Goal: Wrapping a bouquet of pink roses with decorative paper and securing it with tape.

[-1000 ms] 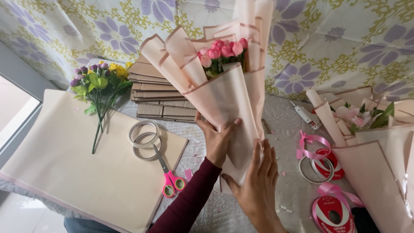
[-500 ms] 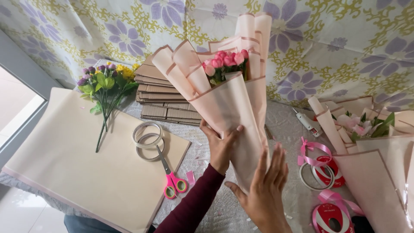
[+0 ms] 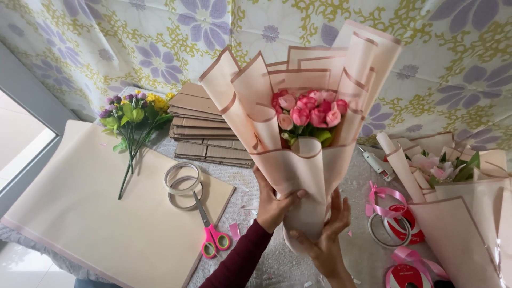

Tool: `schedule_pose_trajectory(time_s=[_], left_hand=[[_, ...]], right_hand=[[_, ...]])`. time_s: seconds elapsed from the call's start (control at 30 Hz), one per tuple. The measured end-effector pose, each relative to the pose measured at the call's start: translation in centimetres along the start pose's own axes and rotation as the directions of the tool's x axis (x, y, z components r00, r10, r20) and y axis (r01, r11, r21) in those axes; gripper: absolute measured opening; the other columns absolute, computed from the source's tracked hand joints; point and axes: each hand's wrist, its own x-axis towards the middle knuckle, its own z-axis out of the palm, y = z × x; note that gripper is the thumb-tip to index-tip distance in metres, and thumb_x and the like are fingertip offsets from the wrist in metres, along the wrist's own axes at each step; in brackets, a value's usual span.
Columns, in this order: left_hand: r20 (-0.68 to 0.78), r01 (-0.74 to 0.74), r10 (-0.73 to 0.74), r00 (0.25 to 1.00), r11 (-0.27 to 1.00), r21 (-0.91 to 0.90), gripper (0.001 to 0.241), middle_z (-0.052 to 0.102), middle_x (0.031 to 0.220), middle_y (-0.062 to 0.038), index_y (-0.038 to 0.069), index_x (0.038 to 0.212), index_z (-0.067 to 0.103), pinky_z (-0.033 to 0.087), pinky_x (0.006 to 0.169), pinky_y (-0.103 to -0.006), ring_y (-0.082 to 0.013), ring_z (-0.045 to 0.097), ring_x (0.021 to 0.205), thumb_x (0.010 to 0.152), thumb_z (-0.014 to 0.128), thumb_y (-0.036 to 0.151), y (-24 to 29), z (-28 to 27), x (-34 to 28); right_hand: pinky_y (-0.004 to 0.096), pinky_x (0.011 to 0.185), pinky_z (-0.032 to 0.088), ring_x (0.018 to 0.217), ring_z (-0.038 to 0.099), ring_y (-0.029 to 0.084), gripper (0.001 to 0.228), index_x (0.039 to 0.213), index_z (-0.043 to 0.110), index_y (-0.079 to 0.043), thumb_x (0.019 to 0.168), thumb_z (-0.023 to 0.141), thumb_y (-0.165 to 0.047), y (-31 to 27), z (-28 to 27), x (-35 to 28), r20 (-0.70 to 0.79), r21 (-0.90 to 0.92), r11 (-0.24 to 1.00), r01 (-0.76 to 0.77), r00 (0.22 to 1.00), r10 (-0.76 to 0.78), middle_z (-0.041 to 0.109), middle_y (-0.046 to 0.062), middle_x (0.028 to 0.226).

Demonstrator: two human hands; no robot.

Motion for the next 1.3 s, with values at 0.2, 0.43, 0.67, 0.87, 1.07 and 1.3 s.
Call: schedule_pose_trajectory(time_s=[0.2, 0.43, 0.67, 0.87, 1.07, 1.3], left_hand=[[0.155, 0.011, 0.012, 0.988, 0.99, -0.144, 0.114, 0.053, 0.143, -0.019, 0.009, 0.153, 0.015, 0.053, 0.106, -0.0437, -0.0287, 0.057, 0.128, 0.07, 0.09, 0.029, -2.4, -1.3, -0.6], [0.257, 0.083, -0.07, 0.964, 0.996, -0.04, 0.137, 0.04, 0.153, -0.02, 0.012, 0.155, -0.015, 0.05, 0.109, -0.0446, -0.0302, 0.049, 0.137, 0.07, 0.085, 0.05, -0.9, -1.2, 0.3], [0.321, -0.746, 0.675, 0.664, 0.575, 0.336, 0.076, 0.045, 0.148, -0.011, 0.013, 0.144, 0.045, 0.038, 0.126, -0.0503, -0.0318, 0.039, 0.148, 0.087, 0.08, 0.048, 8.7, -2.2, 2.7], [0.904, -0.929, 0.23, 0.359, 0.177, 0.324, 0.066, 0.054, 0.15, -0.001, 0.017, 0.155, 0.041, 0.038, 0.113, -0.0446, -0.0232, 0.051, 0.142, 0.103, 0.072, 0.041, 14.2, 1.7, 5.6], [0.87, -0.941, 0.358, 0.339, 0.13, 0.313, 0.017, 0.063, 0.089, 0.001, 0.015, 0.093, 0.063, 0.034, 0.088, -0.0396, -0.022, 0.056, 0.095, 0.102, 0.066, 0.03, 15.2, 3.7, 6.5], [0.832, -0.844, 0.407, 0.377, -0.219, 0.489, 0.036, 0.057, 0.084, 0.002, 0.016, 0.081, 0.058, 0.041, 0.091, -0.0418, -0.0222, 0.059, 0.1, 0.101, 0.067, 0.045, 13.8, 3.8, 7.4]], right_hand=[[0.045, 0.088, 0.063, 0.125, 0.056, 0.028, 0.146, 0.159, 0.014, -0.027, 0.041, 0.096, -0.006, 3.5, -3.1, 2.3, 0.109, 0.072, 0.846, -0.528, 0.848, 0.519, 0.051, 0.012, 0.146], [0.043, 0.089, 0.062, 0.117, 0.068, 0.028, 0.104, 0.139, 0.056, -0.006, 0.044, 0.098, -0.014, 5.7, -3.0, 2.2, 0.102, 0.085, 0.855, -0.512, 0.858, 0.504, 0.072, 0.013, 0.126], [0.047, 0.081, 0.063, 0.113, 0.068, 0.031, 0.098, 0.138, 0.053, -0.005, 0.05, 0.094, -0.01, 6.2, -3.5, 2.6, 0.079, 0.236, 0.855, -0.462, 0.886, 0.457, 0.07, 0.015, 0.125], [0.041, 0.076, 0.061, 0.103, 0.069, 0.027, 0.083, 0.13, 0.056, -0.003, 0.055, 0.092, -0.008, 5.1, -3.4, 2.6, 0.114, 0.273, 0.878, -0.393, 0.92, 0.376, 0.071, 0.014, 0.113], [0.045, 0.075, 0.062, 0.103, 0.068, 0.03, 0.091, 0.131, 0.052, -0.006, 0.05, 0.094, -0.005, 5.9, -3.9, 2.4, 0.092, 0.28, 0.839, -0.466, 0.883, 0.459, 0.069, 0.014, 0.113], [0.052, 0.091, 0.063, 0.121, 0.065, 0.034, 0.114, 0.145, 0.041, -0.011, 0.045, 0.094, -0.015, 4.9, -4.2, 2.5, 0.105, 0.163, 0.816, -0.555, 0.832, 0.545, 0.065, 0.014, 0.13]])
